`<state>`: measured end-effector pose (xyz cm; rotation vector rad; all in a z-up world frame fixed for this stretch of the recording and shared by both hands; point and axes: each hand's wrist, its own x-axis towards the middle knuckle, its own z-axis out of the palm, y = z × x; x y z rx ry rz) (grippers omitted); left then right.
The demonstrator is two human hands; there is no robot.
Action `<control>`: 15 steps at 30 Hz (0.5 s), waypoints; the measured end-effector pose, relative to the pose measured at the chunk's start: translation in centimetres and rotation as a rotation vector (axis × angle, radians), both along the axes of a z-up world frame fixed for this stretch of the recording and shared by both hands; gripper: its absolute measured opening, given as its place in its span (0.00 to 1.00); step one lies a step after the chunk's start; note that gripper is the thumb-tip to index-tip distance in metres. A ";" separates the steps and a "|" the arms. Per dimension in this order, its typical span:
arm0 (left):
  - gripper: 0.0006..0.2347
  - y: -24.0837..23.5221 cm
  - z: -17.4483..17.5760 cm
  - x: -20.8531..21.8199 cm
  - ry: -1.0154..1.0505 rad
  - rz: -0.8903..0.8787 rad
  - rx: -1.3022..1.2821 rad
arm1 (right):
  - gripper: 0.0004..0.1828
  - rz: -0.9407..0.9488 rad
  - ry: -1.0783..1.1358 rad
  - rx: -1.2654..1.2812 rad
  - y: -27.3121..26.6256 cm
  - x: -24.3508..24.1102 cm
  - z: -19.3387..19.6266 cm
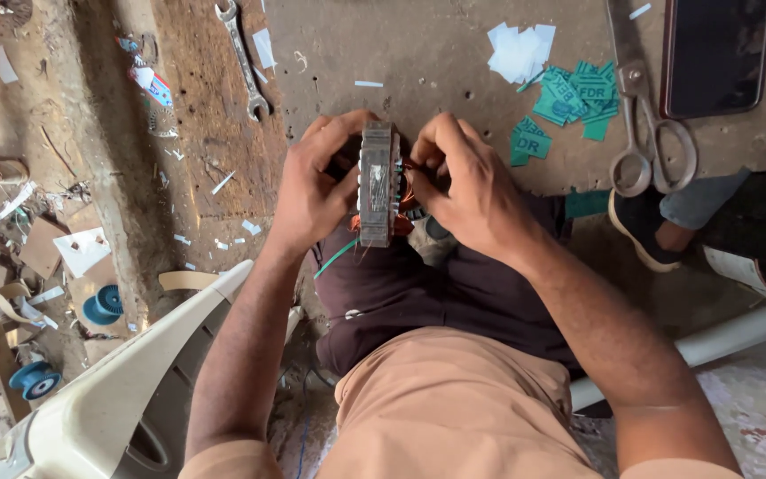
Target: Assembling or repairing an electric motor stator by inserting insulation strips and copper wire coils into the slots.
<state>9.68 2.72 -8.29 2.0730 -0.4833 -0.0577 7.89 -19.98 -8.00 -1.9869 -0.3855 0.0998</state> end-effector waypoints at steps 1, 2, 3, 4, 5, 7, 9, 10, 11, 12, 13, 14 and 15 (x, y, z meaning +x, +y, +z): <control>0.20 0.2 0.1 -0.1 0.000 0.001 0.002 | 0.15 0.001 0.000 0.002 0.0 0.1 -0.1; 0.19 0.4 0.1 -0.2 0.028 -0.039 -0.059 | 0.16 -0.009 -0.016 0.013 -0.1 0.1 -0.3; 0.19 0.6 0.1 -0.3 0.057 -0.079 -0.121 | 0.17 -0.019 -0.031 0.025 -0.1 0.2 -0.5; 0.19 0.6 0.4 -0.3 0.062 -0.079 -0.119 | 0.17 -0.019 -0.025 0.027 0.0 0.4 -0.6; 0.20 0.5 0.6 -0.3 0.064 -0.071 -0.069 | 0.18 -0.025 -0.002 0.058 0.0 0.7 -0.6; 0.21 0.4 0.7 -0.4 0.069 -0.068 -0.014 | 0.18 -0.037 0.025 0.094 0.3 0.8 -0.7; 0.24 0.2 0.6 -0.4 0.058 -0.060 -0.017 | 0.18 -0.067 -0.014 0.056 0.5 0.9 -0.5; 0.24 0.2 0.6 -0.4 0.060 -0.061 -0.016 | 0.18 -0.068 -0.012 0.057 0.5 1.1 -0.3; 0.25 0.2 0.6 -0.5 0.045 -0.062 0.002 | 0.19 -0.068 0.019 0.035 0.5 1.3 -0.1; 0.25 0.2 0.6 -0.3 0.024 -0.063 0.021 | 0.20 -0.069 0.044 0.014 0.5 1.7 0.2; 0.25 0.2 0.5 -0.3 0.020 -0.064 0.022 | 0.20 -0.070 0.040 0.015 0.4 2.0 0.4; 0.25 0.2 0.4 -0.4 0.018 -0.069 0.005 | 0.20 -0.057 0.064 -0.001 0.3 2.2 0.6; 0.25 0.3 0.3 -0.5 0.016 -0.074 -0.011 | 0.21 -0.044 0.089 -0.017 0.2 2.3 0.7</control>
